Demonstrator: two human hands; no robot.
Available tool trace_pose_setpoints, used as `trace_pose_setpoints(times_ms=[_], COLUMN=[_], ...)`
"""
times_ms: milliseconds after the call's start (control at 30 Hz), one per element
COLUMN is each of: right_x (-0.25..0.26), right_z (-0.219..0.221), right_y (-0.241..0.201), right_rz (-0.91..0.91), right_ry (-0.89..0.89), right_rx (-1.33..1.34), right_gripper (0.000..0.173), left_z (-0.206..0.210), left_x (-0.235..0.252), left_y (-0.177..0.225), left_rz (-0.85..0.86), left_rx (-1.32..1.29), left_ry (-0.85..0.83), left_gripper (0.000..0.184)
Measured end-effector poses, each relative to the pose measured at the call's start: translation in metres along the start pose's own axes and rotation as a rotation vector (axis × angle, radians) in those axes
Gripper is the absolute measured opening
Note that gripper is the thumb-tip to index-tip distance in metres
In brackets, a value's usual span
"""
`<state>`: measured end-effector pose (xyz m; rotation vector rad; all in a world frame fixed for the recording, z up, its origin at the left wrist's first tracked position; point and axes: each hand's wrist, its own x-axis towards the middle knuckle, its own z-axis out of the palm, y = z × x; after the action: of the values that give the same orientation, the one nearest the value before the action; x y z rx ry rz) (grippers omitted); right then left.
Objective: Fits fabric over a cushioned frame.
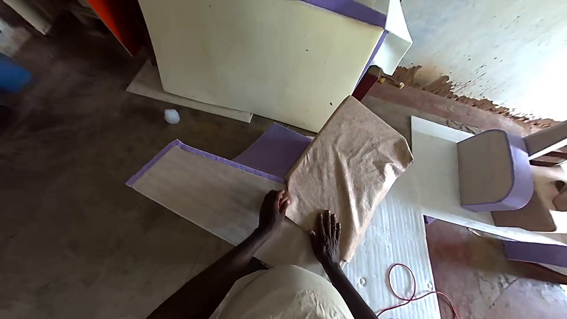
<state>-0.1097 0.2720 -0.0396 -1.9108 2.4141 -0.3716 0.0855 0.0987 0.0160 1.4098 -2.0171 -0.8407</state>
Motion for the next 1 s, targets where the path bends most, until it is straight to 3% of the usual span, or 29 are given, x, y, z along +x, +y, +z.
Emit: trace_pose_setpoints(times_ms=[200, 333, 400, 567, 733, 867, 1000], right_x=[-0.008, -0.014, -0.02, -0.032, -0.04, -0.044, -0.047], right_z=[-0.001, -0.004, -0.003, -0.001, 0.0, 0.0, 0.0], right_y=[0.003, 0.001, 0.002, 0.001, -0.001, -0.003, -0.003], right_rz=[-0.03, -0.012, -0.012, -0.013, 0.006, 0.017, 0.014], right_ry=[0.017, 0.01, 0.02, 0.037, 0.04, 0.034, 0.027], right_rx=[0.033, 0.059, 0.059, 0.044, 0.022, 0.014, -0.01], right_gripper=[0.078, 0.079, 0.08, 0.078, 0.079, 0.08, 0.079], left_z=[-0.037, -0.038, -0.049, -0.04, -0.036, -0.021, -0.044], left_x=[-0.002, 0.005, -0.006, -0.021, -0.009, -0.001, -0.034], left_y=[0.05, 0.036, 0.052, 0.058, 0.061, 0.045, 0.059], left_rz=[-0.336, -0.331, -0.329, -0.555, -0.786, -0.644, -0.466], left_rx=[0.104, 0.145, 0.022, -0.502, -0.637, -0.592, -0.306], left_ry=[-0.297, -0.447, -0.406, -0.339, -0.403, -0.371, -0.34], left_gripper=[0.06, 0.045, 0.035, 0.044, 0.053, 0.045, 0.059])
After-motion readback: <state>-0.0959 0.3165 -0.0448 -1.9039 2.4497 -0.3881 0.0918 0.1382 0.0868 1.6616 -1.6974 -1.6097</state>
